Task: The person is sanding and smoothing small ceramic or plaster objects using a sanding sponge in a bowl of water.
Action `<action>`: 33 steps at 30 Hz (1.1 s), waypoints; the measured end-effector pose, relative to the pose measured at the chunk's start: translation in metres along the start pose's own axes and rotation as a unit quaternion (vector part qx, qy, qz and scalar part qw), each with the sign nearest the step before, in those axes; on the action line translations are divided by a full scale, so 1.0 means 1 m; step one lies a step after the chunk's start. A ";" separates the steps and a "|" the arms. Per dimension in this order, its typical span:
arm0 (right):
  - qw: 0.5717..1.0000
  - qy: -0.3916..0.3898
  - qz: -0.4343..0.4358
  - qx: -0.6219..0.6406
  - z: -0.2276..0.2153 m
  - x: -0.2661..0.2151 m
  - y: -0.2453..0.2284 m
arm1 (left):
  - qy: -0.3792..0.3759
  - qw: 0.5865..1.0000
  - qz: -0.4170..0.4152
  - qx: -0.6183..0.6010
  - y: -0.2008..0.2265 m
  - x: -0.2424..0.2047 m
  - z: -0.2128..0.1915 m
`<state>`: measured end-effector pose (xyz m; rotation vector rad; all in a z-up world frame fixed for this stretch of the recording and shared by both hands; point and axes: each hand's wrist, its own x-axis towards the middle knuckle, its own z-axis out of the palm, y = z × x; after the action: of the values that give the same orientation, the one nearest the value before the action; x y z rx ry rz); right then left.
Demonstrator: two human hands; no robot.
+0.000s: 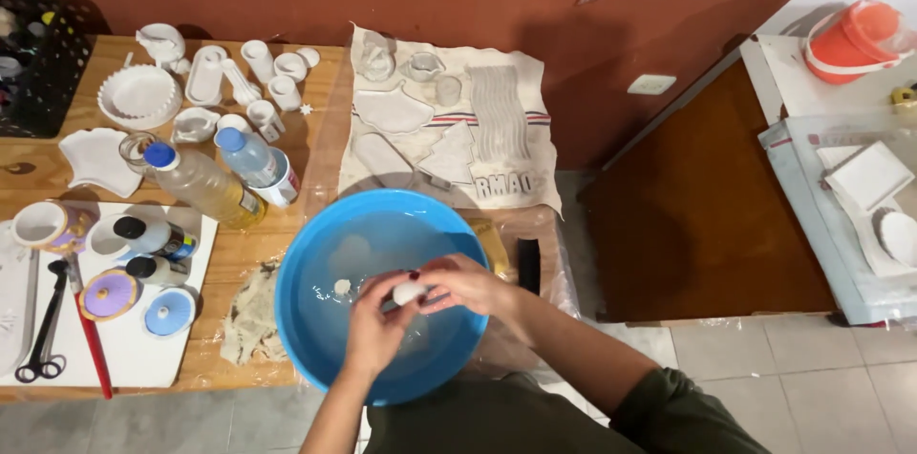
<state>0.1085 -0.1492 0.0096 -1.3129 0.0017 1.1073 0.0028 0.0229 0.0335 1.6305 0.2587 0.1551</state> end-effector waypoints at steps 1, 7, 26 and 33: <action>1.000 -0.015 0.017 0.008 -0.004 -0.001 0.000 | -0.007 0.999 0.039 0.034 0.018 -0.005 0.002; 0.986 0.007 -0.049 -0.160 0.003 0.000 -0.020 | 0.040 0.998 0.005 0.048 0.002 -0.008 0.007; 0.703 0.230 -0.198 -0.643 -0.110 0.219 -0.143 | 0.166 0.962 -0.120 0.183 0.009 -0.062 -0.059; 0.643 0.228 -0.311 -0.661 -0.090 0.201 -0.128 | 0.220 0.961 -0.058 0.159 -0.005 -0.072 -0.068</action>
<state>0.3463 -0.0702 -0.0373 -2.5753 -0.9937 -0.0574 -0.0844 0.0696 0.0375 1.8804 0.7515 0.4040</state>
